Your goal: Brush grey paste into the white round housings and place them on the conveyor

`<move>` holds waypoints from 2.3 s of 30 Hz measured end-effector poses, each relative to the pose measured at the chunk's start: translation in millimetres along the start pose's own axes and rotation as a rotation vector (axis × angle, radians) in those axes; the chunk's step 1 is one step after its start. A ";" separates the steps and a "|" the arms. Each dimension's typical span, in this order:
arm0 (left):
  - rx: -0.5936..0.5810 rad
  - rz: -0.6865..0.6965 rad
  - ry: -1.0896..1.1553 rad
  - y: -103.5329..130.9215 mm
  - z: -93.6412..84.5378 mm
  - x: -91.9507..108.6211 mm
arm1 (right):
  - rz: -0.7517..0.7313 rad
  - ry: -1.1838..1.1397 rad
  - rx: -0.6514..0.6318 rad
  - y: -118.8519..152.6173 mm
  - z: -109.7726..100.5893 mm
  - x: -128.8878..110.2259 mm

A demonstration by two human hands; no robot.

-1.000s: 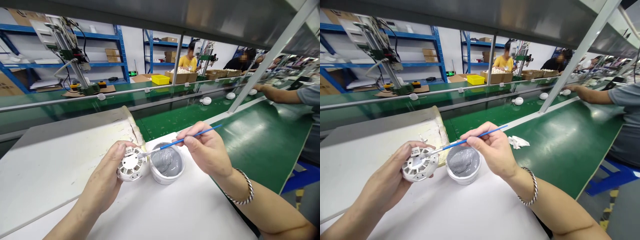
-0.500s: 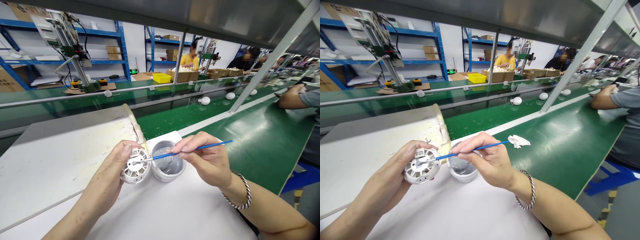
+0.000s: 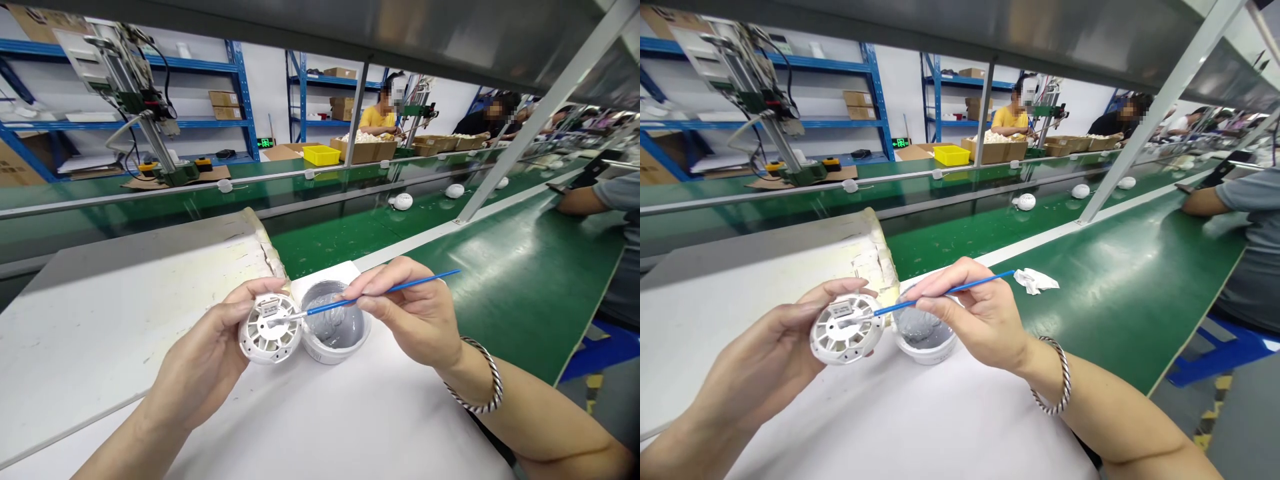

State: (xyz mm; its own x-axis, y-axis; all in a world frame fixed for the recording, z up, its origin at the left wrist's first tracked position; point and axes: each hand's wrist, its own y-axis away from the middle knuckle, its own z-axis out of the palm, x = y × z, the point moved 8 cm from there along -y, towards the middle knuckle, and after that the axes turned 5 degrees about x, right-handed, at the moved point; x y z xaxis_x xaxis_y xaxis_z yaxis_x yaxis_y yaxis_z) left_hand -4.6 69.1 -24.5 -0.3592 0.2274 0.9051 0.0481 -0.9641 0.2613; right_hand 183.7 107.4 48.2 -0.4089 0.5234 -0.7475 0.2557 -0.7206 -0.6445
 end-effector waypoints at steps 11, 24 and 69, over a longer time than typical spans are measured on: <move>0.034 -0.066 -0.022 1.4 1.1 -7.4 | -0.190 0.130 -0.281 6.5 5.6 -15.0; -0.041 -0.087 -0.072 4.0 5.3 -5.8 | -0.384 0.274 -0.327 4.1 3.0 -44.3; 0.011 0.115 -0.442 22.3 1.9 -12.0 | -0.785 0.952 -0.502 42.5 54.9 -45.2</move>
State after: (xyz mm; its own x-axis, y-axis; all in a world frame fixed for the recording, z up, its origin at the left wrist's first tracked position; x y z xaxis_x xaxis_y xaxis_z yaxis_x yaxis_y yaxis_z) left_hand 2.5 45.2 -29.0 0.0808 0.1578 0.9842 0.0754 -0.9855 0.1518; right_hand 165.0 28.2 63.5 0.1192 0.9799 0.1597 0.6127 0.0540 -0.7885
